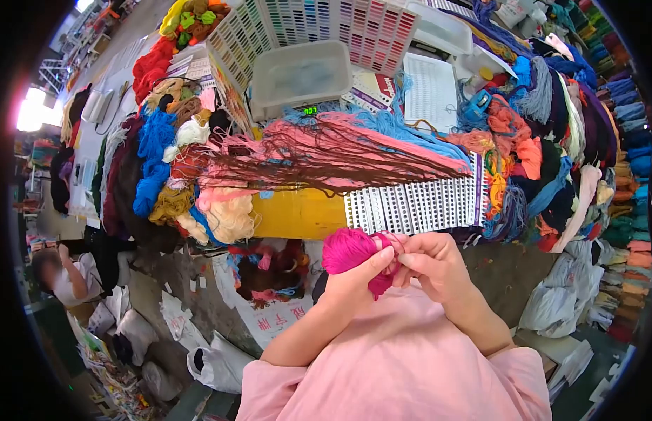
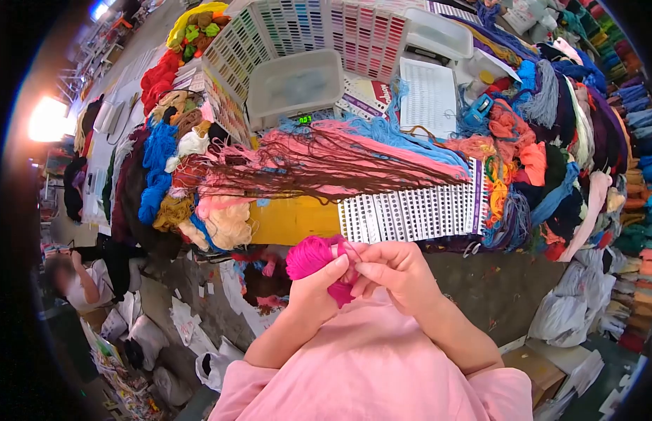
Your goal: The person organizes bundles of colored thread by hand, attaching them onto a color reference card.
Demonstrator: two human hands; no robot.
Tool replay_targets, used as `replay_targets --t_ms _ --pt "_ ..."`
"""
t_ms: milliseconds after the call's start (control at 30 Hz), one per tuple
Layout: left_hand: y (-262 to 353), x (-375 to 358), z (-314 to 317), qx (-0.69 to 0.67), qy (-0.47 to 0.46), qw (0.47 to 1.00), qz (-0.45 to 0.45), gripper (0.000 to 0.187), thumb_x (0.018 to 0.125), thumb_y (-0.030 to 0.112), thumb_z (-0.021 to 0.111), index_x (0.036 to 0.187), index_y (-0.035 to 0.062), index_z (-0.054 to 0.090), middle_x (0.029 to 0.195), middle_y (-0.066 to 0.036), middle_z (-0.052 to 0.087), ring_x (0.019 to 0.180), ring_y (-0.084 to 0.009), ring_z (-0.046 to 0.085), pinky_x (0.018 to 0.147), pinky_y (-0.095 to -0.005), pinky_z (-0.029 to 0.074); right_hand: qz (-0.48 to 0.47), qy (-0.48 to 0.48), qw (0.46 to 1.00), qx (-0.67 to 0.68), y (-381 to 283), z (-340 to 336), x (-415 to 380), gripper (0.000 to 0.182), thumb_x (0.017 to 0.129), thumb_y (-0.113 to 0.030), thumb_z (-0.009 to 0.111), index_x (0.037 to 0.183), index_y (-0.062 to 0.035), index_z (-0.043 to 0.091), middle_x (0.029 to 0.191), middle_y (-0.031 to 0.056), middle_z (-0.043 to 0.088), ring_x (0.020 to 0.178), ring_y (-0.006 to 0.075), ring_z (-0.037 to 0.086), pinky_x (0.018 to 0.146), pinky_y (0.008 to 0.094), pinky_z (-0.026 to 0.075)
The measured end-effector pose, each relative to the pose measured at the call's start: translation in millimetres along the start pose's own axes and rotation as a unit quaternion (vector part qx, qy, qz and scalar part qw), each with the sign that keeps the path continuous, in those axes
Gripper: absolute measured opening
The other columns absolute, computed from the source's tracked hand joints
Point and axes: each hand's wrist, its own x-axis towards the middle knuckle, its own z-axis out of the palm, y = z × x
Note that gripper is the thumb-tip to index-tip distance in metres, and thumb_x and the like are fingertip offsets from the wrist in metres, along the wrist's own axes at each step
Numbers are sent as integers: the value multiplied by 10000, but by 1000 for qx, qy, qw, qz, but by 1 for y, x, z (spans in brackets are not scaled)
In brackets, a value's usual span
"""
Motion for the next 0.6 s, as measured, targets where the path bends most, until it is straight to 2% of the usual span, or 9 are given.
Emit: replay_targets --t_ms 100,300,400,500,600 --pt "-5 3 -1 -50 -34 998 -13 305 786 187 482 1007 -22 462 846 -78 508 726 -173 490 636 -294 414 -4 14 1000 1 -2 -1 -2 98 762 -26 476 778 38 549 684 89 567 563 138 567 474 203 436" --pt "-5 5 6 -36 46 998 1 323 805 184 460 1037 -39 440 949 -107 507 859 -195 503 744 -327 417 -31 19 999 11 -2 -7 -4 93 758 -14 475 781 40 548 656 61 529 502 88 473 443 192 381" --pt "-6 6 10 -21 35 999 29 346 810 195 454 1058 -45 425 984 -119 502 904 -208 499 775 -346 412 -38 15 999 19 -2 -8 -5 91 753 -9 481 787 39 551 640 48 509 502 80 442 432 189 350" --pt "-10 8 4 -15 23 999 21 336 813 198 447 1051 -39 422 951 -113 510 875 -206 504 752 -348 420 -25 1 999 37 -3 -12 -6 89 754 -11 486 788 36 554 645 48 516 504 80 451 433 188 349" --pt "-14 12 -1 -78 -12 997 -12 277 801 144 481 1007 -41 470 901 -88 524 850 -159 504 748 -290 414 -14 -2 999 36 -4 -15 -8 87 761 -24 493 785 31 555 671 62 544 507 86 489 446 187 382"
